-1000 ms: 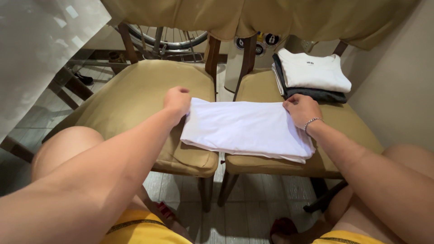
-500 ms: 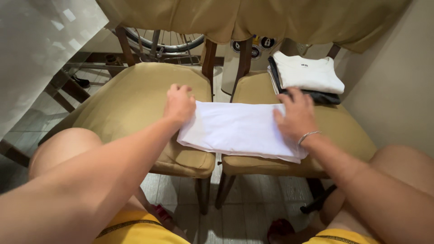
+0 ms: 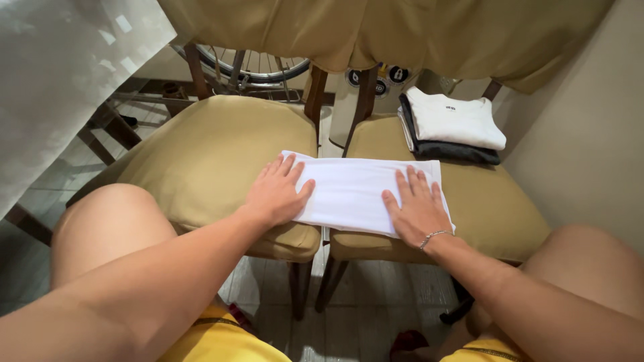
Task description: The person folds a white t-shirt on a chair, smoothing and aligning the fabric, then folds it into a compact rectangle. They repeat the process with a second white t-shirt that has a graphic print, unfolding and refolding it before stacking it with the first.
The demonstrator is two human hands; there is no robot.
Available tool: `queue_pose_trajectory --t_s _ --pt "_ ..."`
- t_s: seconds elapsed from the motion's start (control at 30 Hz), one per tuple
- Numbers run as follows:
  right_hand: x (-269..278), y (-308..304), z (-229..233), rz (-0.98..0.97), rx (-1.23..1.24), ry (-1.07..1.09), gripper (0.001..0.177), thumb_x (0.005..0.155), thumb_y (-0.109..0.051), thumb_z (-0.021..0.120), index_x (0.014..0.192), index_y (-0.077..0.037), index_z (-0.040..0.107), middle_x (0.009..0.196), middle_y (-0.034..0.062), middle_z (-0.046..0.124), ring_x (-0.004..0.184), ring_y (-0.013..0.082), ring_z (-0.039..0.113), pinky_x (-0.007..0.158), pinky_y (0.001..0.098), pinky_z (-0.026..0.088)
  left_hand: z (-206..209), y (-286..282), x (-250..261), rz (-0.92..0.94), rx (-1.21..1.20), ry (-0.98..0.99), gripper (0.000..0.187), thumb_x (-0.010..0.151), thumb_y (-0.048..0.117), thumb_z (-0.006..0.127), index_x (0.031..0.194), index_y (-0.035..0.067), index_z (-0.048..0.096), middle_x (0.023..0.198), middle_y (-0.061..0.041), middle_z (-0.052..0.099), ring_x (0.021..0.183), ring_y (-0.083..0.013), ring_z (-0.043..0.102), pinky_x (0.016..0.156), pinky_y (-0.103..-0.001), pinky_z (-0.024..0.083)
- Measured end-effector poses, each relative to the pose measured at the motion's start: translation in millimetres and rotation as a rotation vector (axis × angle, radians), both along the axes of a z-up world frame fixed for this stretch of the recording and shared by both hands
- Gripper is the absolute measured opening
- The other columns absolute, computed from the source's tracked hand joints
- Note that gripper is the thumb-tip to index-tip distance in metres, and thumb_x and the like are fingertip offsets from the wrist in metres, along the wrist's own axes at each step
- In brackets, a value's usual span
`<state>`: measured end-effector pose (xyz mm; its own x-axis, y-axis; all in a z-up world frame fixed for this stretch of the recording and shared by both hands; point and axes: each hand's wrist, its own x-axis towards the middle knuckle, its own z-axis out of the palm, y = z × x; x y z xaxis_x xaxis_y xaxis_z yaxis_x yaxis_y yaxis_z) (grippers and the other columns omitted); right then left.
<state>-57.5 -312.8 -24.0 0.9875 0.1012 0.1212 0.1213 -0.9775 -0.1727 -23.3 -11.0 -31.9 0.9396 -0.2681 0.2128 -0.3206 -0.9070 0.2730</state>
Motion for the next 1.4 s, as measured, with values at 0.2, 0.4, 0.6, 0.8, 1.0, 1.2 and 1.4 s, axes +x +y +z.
queue_pose_trajectory --t_s 0.2,0.4,0.6,0.8,1.0,1.2,1.4 --pt "10.3 -8.7 4.8 -0.115 -0.085 0.025 0.079 0.1 -0.058 0.03 0.159 -0.007 0.022 0.169 0.0099 0.015 0.156 0.0254 0.01 0.125 0.0488 0.002 10.5 0.5 7.5 0.111 -0.106 0.077 0.083 0.096 0.059 0.046 0.153 -0.001 0.038 0.164 -0.016 0.029 0.154 -0.0317 0.024 0.126 -0.042 0.017" --pt "23.1 1.0 12.3 0.111 -0.124 -0.14 0.074 0.101 -0.055 0.036 0.155 -0.004 0.034 0.166 0.0159 0.025 0.156 0.0322 0.014 0.125 0.0482 0.007 26.5 -16.1 18.5 -0.038 0.036 0.073 0.068 0.097 0.047 0.04 0.151 0.005 0.041 0.164 -0.013 0.029 0.153 -0.033 0.021 0.123 -0.047 0.015" --pt "19.1 10.2 4.0 0.026 -0.026 0.002 0.072 0.1 -0.056 0.032 0.158 -0.013 0.03 0.166 0.0137 0.021 0.155 0.0309 0.013 0.125 0.0461 0.007 23.3 -22.9 24.8 -0.074 0.116 0.186 0.062 0.105 0.044 0.029 0.153 0.007 0.039 0.165 -0.01 0.03 0.154 -0.0332 0.02 0.125 -0.05 0.015" --pt "22.9 -4.7 5.7 -0.115 0.012 0.036 0.076 0.1 -0.058 0.029 0.158 -0.009 0.025 0.168 0.0093 0.019 0.156 0.0254 0.01 0.124 0.0479 0.002 11.8 -12.4 37.8 0.025 0.063 0.162 0.063 0.103 0.044 0.027 0.153 0.006 0.034 0.165 -0.009 0.027 0.154 -0.0313 0.017 0.123 -0.051 0.011" --pt "20.6 -11.0 -0.4 -0.118 -0.048 -0.013 0.077 0.102 -0.058 0.031 0.158 -0.006 0.027 0.169 0.0107 0.02 0.157 0.0258 0.011 0.127 0.0486 0.002 14.5 -8.8 31.1 0.202 -0.168 0.069 0.058 0.102 0.04 0.045 0.145 0.002 0.048 0.158 -0.016 0.042 0.149 -0.0343 0.033 0.124 -0.045 0.027" --pt "14.7 0.2 8.5 0.106 -0.038 -0.189 0.075 0.1 -0.055 0.035 0.157 -0.007 0.029 0.167 0.0162 0.019 0.155 0.031 0.011 0.123 0.048 0.005 47.8 -0.8 10.3 0.465 -0.246 0.228 0.047 0.091 0.033 0.062 0.125 0.001 0.065 0.134 -0.022 0.063 0.129 -0.0393 0.056 0.108 -0.048 0.046" --pt "0.4 23.2 -3.8 0.158 -0.093 -0.016 0.072 0.101 -0.055 0.032 0.157 -0.01 0.027 0.167 0.014 0.018 0.155 0.0314 0.012 0.123 0.0484 0.008 50.2 1.4 17.3 0.48 -0.279 0.379 0.043 0.083 0.033 0.073 0.115 0.004 0.075 0.126 -0.02 0.069 0.119 -0.0372 0.065 0.1 -0.045 0.052"
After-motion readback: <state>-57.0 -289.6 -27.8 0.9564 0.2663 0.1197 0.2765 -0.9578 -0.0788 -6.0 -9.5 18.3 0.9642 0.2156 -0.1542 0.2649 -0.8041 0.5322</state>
